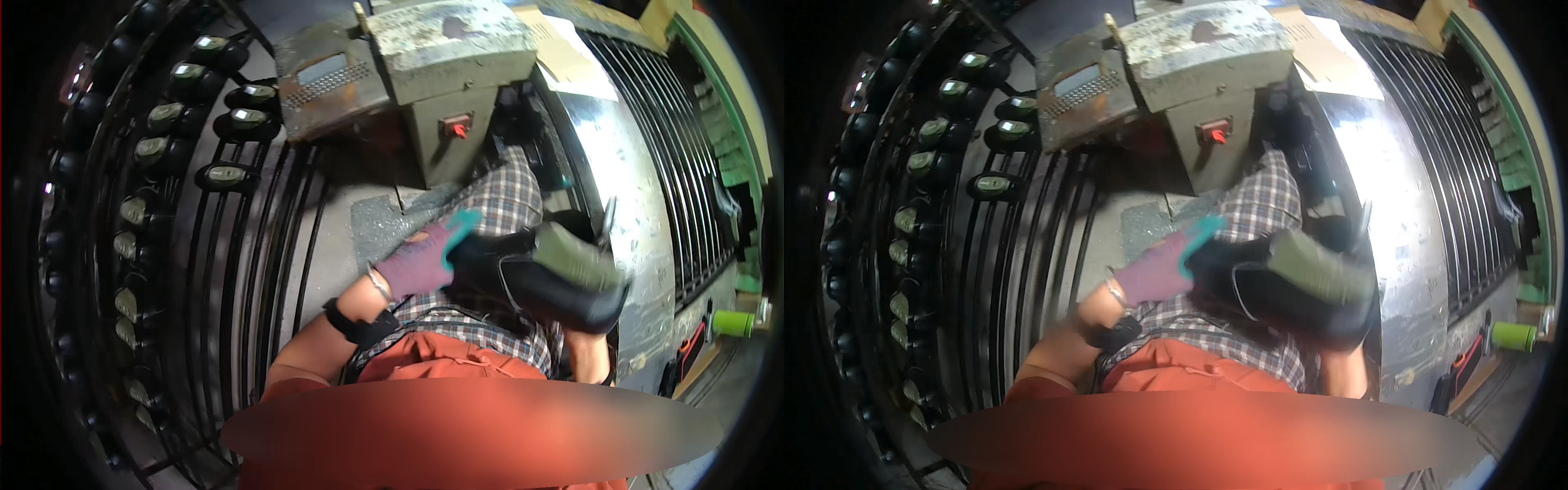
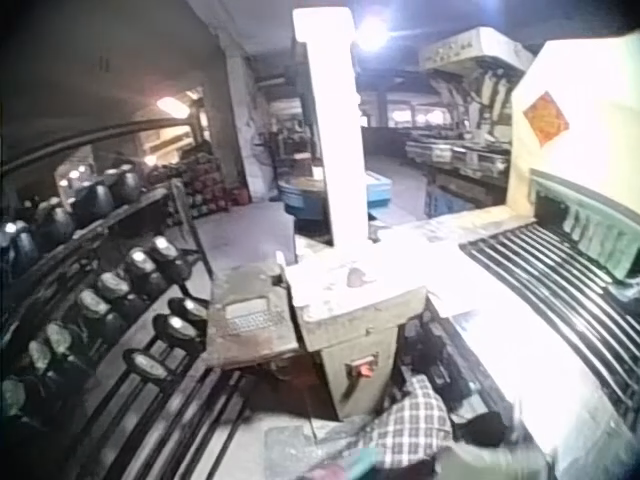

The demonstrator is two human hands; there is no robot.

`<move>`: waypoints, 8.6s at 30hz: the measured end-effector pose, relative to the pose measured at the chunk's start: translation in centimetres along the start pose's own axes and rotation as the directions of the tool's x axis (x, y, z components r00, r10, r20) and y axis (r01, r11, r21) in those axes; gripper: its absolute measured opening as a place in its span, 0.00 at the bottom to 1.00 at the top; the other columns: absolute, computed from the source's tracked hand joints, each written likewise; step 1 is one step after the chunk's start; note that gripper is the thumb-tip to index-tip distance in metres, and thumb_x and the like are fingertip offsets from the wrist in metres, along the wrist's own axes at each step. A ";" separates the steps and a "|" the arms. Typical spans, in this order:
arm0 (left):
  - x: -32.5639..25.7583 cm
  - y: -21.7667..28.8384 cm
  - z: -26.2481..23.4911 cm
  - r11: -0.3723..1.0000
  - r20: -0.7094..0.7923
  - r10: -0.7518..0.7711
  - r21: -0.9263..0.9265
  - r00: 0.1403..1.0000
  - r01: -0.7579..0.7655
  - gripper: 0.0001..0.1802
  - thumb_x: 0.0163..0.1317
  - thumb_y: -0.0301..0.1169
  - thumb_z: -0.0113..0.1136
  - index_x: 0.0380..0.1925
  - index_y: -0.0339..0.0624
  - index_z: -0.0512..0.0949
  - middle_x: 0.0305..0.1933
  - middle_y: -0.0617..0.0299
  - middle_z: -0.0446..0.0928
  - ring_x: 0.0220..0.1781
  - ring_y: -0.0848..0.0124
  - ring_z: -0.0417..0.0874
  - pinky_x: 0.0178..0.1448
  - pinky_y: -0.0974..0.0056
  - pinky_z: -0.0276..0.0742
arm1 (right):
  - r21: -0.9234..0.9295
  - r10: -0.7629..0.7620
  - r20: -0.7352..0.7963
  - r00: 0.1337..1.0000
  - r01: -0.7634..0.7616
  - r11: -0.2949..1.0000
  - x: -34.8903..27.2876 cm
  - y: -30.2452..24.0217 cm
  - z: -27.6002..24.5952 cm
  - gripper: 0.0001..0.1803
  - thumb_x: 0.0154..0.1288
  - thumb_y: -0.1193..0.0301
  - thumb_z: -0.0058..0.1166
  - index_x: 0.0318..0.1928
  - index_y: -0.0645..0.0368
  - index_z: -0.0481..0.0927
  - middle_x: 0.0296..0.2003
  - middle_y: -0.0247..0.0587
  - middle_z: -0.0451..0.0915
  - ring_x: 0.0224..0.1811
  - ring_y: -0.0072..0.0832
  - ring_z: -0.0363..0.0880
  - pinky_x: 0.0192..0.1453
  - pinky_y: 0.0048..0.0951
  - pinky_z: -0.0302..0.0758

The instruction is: Trim excess material from the soles of shoes and place them on a rack.

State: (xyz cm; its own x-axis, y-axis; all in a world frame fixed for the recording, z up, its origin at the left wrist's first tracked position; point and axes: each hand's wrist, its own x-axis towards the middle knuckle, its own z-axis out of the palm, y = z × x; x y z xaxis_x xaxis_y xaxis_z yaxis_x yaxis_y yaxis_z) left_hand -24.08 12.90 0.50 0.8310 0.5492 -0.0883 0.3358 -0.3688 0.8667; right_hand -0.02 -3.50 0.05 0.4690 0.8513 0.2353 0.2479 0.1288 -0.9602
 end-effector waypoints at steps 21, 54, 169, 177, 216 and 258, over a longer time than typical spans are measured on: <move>-14.5 -4.6 -5.1 0.427 -0.642 -0.677 -0.741 0.360 -0.519 0.26 0.66 0.22 0.58 0.64 0.43 0.70 0.60 0.57 0.74 0.60 0.66 0.78 0.64 0.62 0.77 | 0.219 0.506 0.335 0.795 -0.588 0.779 1.0 -0.7 6.6 0.23 0.65 0.76 0.61 0.60 0.53 0.72 0.36 0.26 0.73 0.34 0.12 0.71 0.35 0.14 0.69; 12.2 0.1 -1.0 0.799 -0.288 -0.140 -0.598 0.947 -0.064 0.24 0.68 0.22 0.58 0.64 0.34 0.70 0.57 0.57 0.79 0.59 0.74 0.77 0.63 0.68 0.73 | -0.791 -0.053 -0.412 0.910 -0.328 0.516 -4.9 -3.3 -16.7 0.27 0.48 0.79 0.61 0.54 0.57 0.77 0.47 0.49 0.81 0.52 0.48 0.79 0.56 0.39 0.76; -2.4 3.2 4.0 0.159 0.413 -0.100 -0.891 0.905 0.424 0.29 0.62 0.30 0.66 0.62 0.35 0.70 0.57 0.59 0.77 0.55 0.73 0.79 0.59 0.66 0.76 | -0.648 0.130 0.496 0.858 0.267 0.713 -3.3 -5.2 -2.9 0.25 0.54 0.70 0.66 0.54 0.50 0.79 0.30 0.39 0.74 0.29 0.36 0.78 0.28 0.34 0.76; -2.7 3.0 3.9 0.250 0.433 -0.177 -0.849 0.884 0.466 0.43 0.54 0.35 0.72 0.67 0.35 0.63 0.61 0.53 0.74 0.62 0.60 0.77 0.68 0.57 0.72 | 0.228 0.566 0.207 0.798 -0.602 0.766 -2.8 -4.5 -1.2 0.21 0.66 0.80 0.57 0.58 0.59 0.74 0.45 0.36 0.75 0.36 0.17 0.76 0.44 0.18 0.78; -1.5 0.0 0.0 0.892 0.007 -0.049 -0.450 0.999 0.047 0.43 0.61 0.27 0.66 0.74 0.42 0.56 0.74 0.54 0.60 0.70 0.68 0.67 0.72 0.62 0.64 | 0.582 0.594 0.107 0.797 -0.535 0.613 0.0 0.3 -1.3 0.24 0.71 0.58 0.54 0.60 0.58 0.71 0.44 0.40 0.80 0.39 0.25 0.80 0.41 0.30 0.80; -16.7 -13.9 -7.1 0.513 -0.749 -0.583 -0.639 -0.314 0.573 0.50 0.61 0.51 0.64 0.72 0.31 0.53 0.76 0.38 0.52 0.79 0.49 0.52 0.79 0.53 0.54 | -0.638 0.016 0.123 0.992 0.067 0.767 -1.1 -1.6 -5.8 0.29 0.49 0.86 0.55 0.56 0.63 0.75 0.50 0.49 0.80 0.56 0.42 0.79 0.63 0.37 0.72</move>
State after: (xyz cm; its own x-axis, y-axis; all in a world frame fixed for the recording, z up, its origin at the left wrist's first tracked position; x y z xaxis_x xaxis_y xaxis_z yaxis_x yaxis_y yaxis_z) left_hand -45.76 14.20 -6.61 -0.7890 0.6045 -0.1096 0.3651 0.6048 0.7077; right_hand 3.99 -7.61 2.15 0.3652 0.9092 0.1998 0.7626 -0.1691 -0.6243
